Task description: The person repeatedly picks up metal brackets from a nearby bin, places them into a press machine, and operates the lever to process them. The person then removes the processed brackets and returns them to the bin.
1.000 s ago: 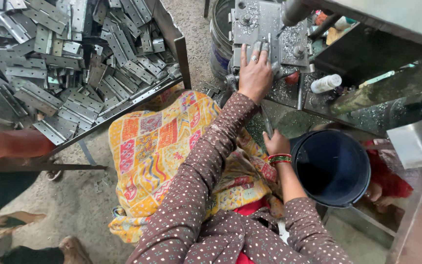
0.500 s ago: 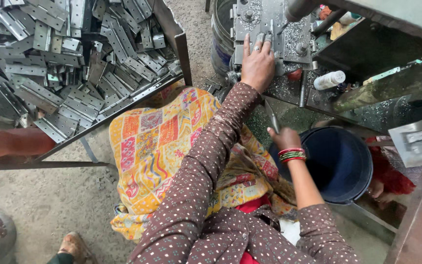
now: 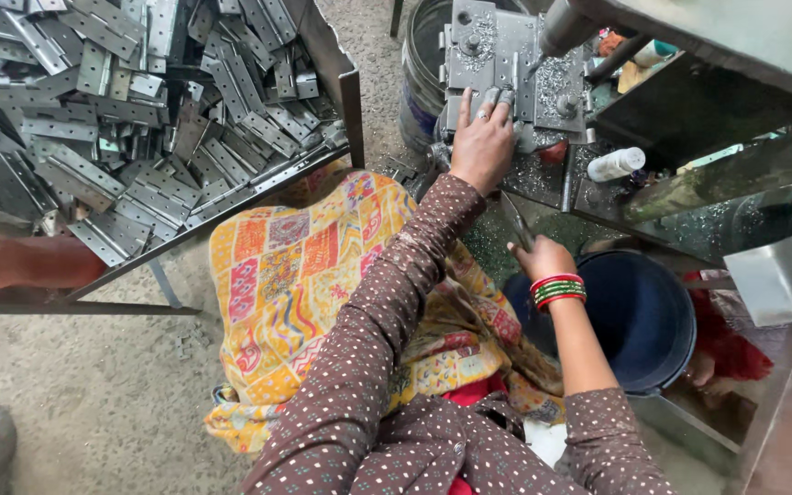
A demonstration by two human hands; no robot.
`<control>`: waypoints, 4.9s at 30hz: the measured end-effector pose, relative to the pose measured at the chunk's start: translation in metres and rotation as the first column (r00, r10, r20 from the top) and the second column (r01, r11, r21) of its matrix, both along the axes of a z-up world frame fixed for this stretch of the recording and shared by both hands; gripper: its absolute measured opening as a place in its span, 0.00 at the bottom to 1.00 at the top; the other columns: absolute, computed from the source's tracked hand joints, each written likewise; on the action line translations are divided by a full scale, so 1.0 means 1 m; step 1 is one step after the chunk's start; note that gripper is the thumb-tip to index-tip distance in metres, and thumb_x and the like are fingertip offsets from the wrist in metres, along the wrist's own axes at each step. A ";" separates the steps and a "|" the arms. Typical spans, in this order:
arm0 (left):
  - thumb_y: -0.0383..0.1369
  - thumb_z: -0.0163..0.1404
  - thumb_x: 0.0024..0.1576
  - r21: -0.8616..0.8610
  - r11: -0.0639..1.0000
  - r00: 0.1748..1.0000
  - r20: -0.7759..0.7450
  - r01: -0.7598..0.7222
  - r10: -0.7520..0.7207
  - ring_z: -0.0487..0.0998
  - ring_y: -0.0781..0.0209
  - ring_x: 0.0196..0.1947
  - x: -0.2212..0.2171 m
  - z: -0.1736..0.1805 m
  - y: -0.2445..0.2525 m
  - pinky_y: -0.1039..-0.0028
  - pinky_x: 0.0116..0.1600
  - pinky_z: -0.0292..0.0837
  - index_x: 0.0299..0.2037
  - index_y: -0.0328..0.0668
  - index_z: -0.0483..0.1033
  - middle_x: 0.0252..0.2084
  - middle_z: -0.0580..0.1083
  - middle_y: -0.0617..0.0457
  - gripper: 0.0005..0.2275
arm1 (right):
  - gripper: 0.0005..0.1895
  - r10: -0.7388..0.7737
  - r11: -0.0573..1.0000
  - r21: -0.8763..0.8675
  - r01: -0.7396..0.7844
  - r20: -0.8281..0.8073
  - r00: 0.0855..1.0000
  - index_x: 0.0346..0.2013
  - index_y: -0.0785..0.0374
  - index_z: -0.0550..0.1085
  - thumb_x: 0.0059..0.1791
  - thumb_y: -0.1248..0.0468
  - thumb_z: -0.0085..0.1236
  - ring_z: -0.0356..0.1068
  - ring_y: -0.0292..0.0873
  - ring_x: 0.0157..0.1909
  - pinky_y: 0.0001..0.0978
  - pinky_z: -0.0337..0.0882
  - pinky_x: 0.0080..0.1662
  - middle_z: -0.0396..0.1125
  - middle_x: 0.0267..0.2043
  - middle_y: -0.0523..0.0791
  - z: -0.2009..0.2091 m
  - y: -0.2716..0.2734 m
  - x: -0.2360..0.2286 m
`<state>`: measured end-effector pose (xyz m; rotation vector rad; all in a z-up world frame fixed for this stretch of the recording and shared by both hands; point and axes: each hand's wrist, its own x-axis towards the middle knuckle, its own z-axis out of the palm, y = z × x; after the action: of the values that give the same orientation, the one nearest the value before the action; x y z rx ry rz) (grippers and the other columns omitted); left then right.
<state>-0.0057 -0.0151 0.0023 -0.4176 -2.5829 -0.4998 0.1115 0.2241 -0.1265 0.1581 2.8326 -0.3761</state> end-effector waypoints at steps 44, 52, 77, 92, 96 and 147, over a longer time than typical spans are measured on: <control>0.35 0.47 0.60 -0.079 0.996 0.998 -0.047 -0.037 0.033 0.67 0.48 0.67 -0.062 -0.013 -0.001 0.42 0.75 0.34 0.41 0.39 0.83 0.58 0.74 0.44 0.12 | 0.29 -0.083 0.977 -0.202 0.063 -0.095 0.992 0.36 0.66 0.76 0.49 0.40 0.57 0.75 0.64 0.38 0.54 0.72 0.42 0.73 0.31 0.59 -0.036 -0.026 0.027; 0.36 0.46 0.63 0.034 0.990 0.990 -0.039 0.140 -0.139 0.63 0.56 0.69 0.010 0.004 -0.052 0.45 0.76 0.37 0.51 0.42 0.79 0.60 0.72 0.51 0.12 | 0.25 -0.075 0.977 -0.208 0.041 -0.160 0.984 0.38 0.65 0.77 0.49 0.44 0.62 0.73 0.66 0.37 0.55 0.71 0.40 0.72 0.33 0.60 -0.046 -0.018 0.020; 0.32 0.48 0.65 -0.290 0.909 0.933 0.108 -0.301 0.343 0.70 0.56 0.65 0.000 -0.202 -0.381 0.42 0.76 0.41 0.46 0.51 0.80 0.52 0.76 0.56 0.07 | 0.21 -0.264 0.935 -0.179 0.305 0.221 0.939 0.28 0.65 0.74 0.48 0.48 0.63 0.58 0.39 0.15 0.35 0.59 0.22 0.60 0.17 0.43 0.113 -0.037 0.003; 0.32 0.48 0.63 -0.276 0.876 0.918 -0.103 -0.395 0.382 0.72 0.54 0.56 0.012 -0.198 -0.375 0.45 0.71 0.47 0.51 0.51 0.77 0.43 0.73 0.56 0.09 | 0.20 -0.271 0.926 -0.198 0.322 0.243 0.931 0.29 0.65 0.75 0.48 0.49 0.64 0.57 0.38 0.15 0.34 0.58 0.22 0.60 0.17 0.42 0.110 -0.035 0.002; 0.31 0.50 0.60 -0.286 0.888 0.930 -0.039 -0.361 0.365 0.73 0.55 0.55 0.026 -0.192 -0.373 0.44 0.69 0.52 0.47 0.51 0.77 0.44 0.74 0.56 0.07 | 0.21 -0.252 0.928 -0.216 0.305 0.243 0.937 0.29 0.66 0.75 0.49 0.49 0.64 0.58 0.39 0.15 0.34 0.58 0.22 0.60 0.17 0.43 0.113 -0.038 0.000; 0.44 0.49 0.57 -0.160 0.985 0.998 0.030 0.060 -0.056 0.59 0.47 0.72 0.041 -0.002 -0.022 0.44 0.74 0.41 0.61 0.30 0.72 0.67 0.66 0.40 0.27 | 0.32 -0.032 0.999 -0.006 0.032 0.128 0.991 0.41 0.66 0.78 0.47 0.37 0.57 0.74 0.65 0.45 0.54 0.71 0.50 0.74 0.39 0.61 0.098 -0.036 -0.006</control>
<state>0.0353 -0.0372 0.0005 -0.5464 -2.6525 -0.3185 0.1052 0.1884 -0.0285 0.2183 2.7050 -0.3699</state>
